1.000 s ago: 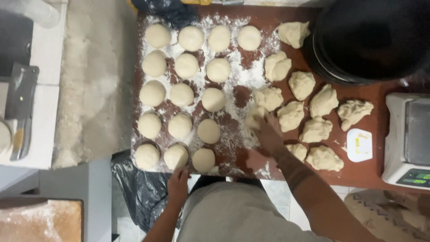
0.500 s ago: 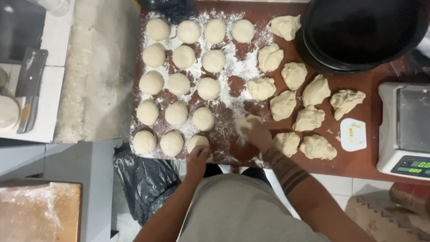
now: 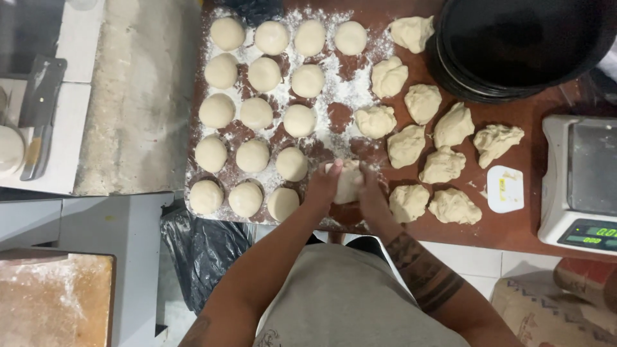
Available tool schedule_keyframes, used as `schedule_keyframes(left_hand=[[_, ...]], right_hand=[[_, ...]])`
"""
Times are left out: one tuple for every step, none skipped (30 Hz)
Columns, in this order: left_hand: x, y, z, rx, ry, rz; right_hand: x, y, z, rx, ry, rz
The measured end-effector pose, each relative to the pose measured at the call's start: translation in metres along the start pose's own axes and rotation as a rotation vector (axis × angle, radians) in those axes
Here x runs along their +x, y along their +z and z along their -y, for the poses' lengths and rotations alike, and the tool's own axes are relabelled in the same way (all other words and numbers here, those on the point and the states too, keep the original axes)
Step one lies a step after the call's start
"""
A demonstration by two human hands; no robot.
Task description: Shaping pre-portioned dough pieces into smooth balls on a floured surface
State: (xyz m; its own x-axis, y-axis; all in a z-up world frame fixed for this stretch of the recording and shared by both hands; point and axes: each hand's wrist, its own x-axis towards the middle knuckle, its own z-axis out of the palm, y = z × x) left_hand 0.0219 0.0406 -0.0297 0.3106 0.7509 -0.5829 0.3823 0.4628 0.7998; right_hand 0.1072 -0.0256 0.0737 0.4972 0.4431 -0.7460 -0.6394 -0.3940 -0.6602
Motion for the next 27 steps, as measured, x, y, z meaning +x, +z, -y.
schedule_keyframes(left_hand=[[-0.005,0.002,-0.003,-0.04,-0.013,0.057],[-0.01,0.005,-0.008,-0.081,-0.022,0.114],[-0.015,0.004,-0.014,-0.078,-0.02,0.119],[-0.02,0.003,-0.021,0.011,-0.001,0.162],[-0.024,0.001,-0.028,0.1,0.018,0.205],[-0.014,0.003,-0.024,0.104,0.018,0.206],[-0.004,0.004,-0.019,0.144,0.159,0.14],[0.006,0.006,-0.016,0.183,0.3,0.074],[0.001,0.014,-0.009,0.186,0.303,0.075],[-0.002,0.022,-0.003,0.211,0.345,0.066],[-0.006,0.03,0.003,0.237,0.387,0.057],[-0.008,0.031,-0.009,0.236,0.39,0.059],[-0.011,0.032,-0.02,0.113,0.282,-0.101],[-0.013,0.033,-0.032,-0.011,0.171,-0.257],[-0.011,0.031,-0.033,-0.01,0.174,-0.254],[-0.007,0.03,-0.035,0.011,0.064,-0.255],[-0.003,0.029,-0.037,0.033,-0.047,-0.256],[-0.009,0.032,-0.037,0.034,-0.04,-0.248],[-0.014,0.036,-0.037,0.042,-0.041,-0.14],[-0.021,0.039,-0.036,0.051,-0.046,-0.035],[0.015,0.041,0.016,0.054,-0.043,-0.03],[0.047,0.037,0.067,0.501,0.543,-0.267],[0.077,0.032,0.115,0.938,1.134,-0.506],[0.05,0.028,0.073,0.937,1.148,-0.506],[0.023,0.023,0.031,0.57,0.769,-0.292],[-0.007,0.02,-0.009,0.209,0.377,-0.078],[-0.004,0.033,-0.002,0.213,0.384,-0.07]], right_hand=[[0.033,-0.016,-0.037,-0.228,-0.247,0.045],[0.065,-0.038,-0.072,-0.457,-0.498,0.093],[0.053,-0.035,-0.059,-0.454,-0.499,0.088],[0.043,-0.03,-0.045,-0.379,-0.39,0.044],[0.033,-0.026,-0.031,-0.304,-0.282,0.002],[0.034,-0.027,-0.029,-0.3,-0.282,0.001],[0.035,-0.028,-0.028,-0.238,-0.307,-0.007],[0.037,-0.029,-0.026,-0.175,-0.334,-0.015],[0.046,-0.027,-0.038,-0.171,-0.335,-0.015],[0.055,-0.025,-0.05,-0.136,-0.342,-0.034],[0.065,-0.023,-0.061,-0.1,-0.348,-0.053],[0.058,-0.021,-0.057,-0.099,-0.351,-0.055],[0.05,-0.019,-0.052,-0.067,-0.384,0.009],[0.043,-0.016,-0.048,-0.034,-0.417,0.072],[0.057,-0.022,-0.072,-0.032,-0.42,0.07],[0.073,-0.027,-0.095,0.006,-0.606,0.3],[0.089,-0.031,-0.118,0.041,-0.789,0.532],[0.108,-0.041,-0.129,0.043,-0.797,0.525],[0.127,-0.051,-0.14,-0.206,-0.944,0.434],[0.145,-0.061,-0.152,-0.458,-1.075,0.336],[0.165,-0.072,-0.161,-0.456,-1.077,0.331],[0.186,-0.081,-0.17,-0.838,-1.25,0.169],[0.207,-0.089,-0.178,-1.227,-1.393,-0.016],[0.16,-0.065,-0.129,-1.221,-1.399,-0.029],[0.109,-0.045,-0.077,-0.748,-0.856,-0.079],[0.048,-0.036,-0.027,-0.271,-0.311,-0.114],[0.06,-0.035,-0.036,-0.263,-0.314,-0.12]])
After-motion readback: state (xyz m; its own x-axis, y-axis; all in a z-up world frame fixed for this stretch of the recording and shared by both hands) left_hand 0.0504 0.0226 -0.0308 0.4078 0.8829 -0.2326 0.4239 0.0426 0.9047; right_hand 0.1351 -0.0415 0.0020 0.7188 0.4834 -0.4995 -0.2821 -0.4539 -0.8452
